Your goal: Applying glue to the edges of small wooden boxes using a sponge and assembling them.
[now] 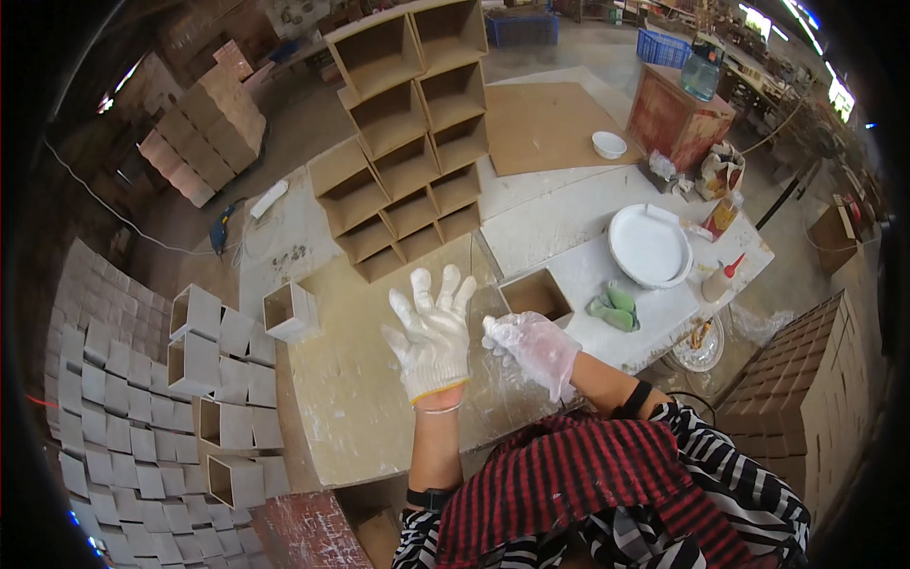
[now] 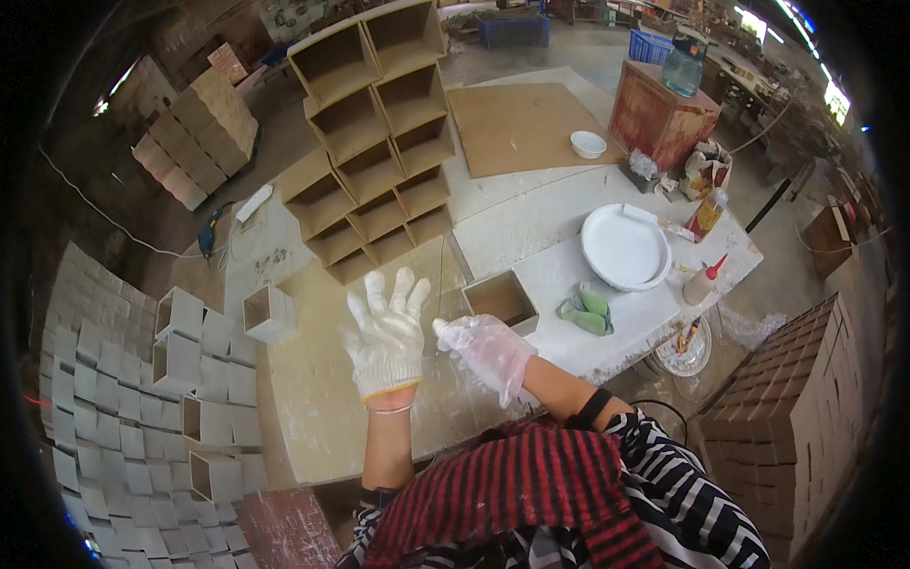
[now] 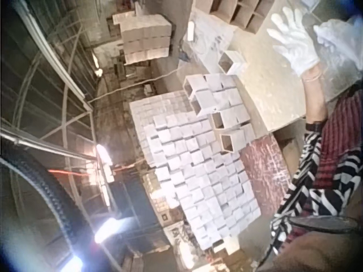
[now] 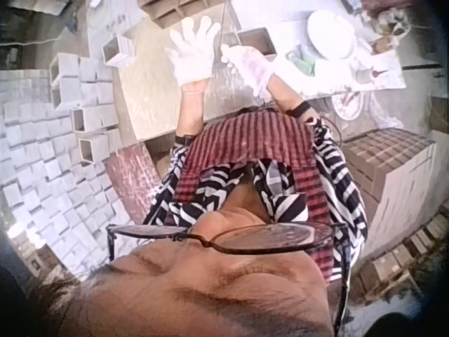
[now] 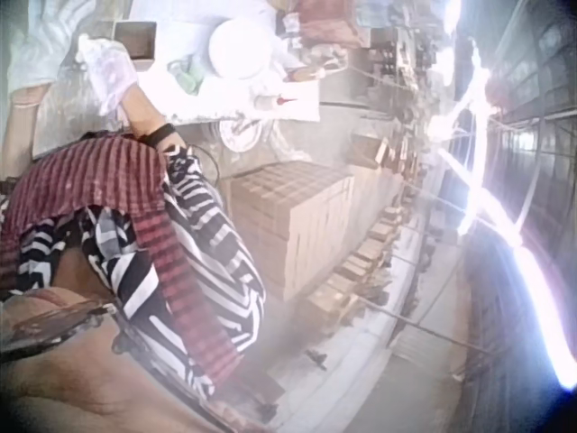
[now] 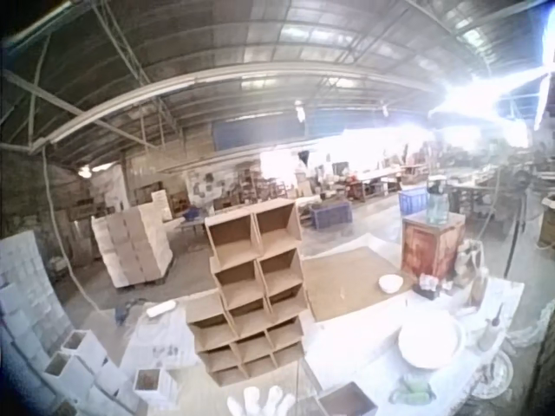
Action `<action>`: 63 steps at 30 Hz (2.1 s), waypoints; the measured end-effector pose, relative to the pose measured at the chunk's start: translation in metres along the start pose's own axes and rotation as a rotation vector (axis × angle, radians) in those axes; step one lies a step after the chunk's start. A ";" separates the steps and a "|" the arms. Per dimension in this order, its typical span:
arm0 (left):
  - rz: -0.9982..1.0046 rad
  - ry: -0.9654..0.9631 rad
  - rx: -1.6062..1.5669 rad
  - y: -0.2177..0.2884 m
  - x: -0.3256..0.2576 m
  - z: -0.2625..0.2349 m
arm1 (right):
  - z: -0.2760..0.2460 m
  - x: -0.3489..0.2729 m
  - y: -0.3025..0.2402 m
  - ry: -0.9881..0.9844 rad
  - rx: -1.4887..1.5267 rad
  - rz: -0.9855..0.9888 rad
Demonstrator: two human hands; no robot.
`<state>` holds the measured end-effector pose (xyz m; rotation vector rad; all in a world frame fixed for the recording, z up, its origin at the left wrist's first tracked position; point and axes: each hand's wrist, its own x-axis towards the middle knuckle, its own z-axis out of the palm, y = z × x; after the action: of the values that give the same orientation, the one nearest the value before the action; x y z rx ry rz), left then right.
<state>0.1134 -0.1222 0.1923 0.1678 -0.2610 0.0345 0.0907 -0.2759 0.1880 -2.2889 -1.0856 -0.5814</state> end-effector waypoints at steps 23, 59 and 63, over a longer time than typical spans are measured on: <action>-0.241 -0.217 -0.004 -0.001 -0.004 0.037 | 0.010 -0.003 -0.016 -0.635 0.937 0.762; -0.371 0.092 0.076 -0.003 0.014 0.024 | -0.053 0.026 -0.010 0.253 0.763 1.176; -0.349 0.249 0.141 -0.010 0.017 -0.009 | -0.028 0.022 -0.014 -0.145 0.199 0.349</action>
<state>0.1330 -0.1307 0.1871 0.3445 0.0220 -0.2722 0.0884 -0.2732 0.2263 -2.2952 -0.7415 -0.1639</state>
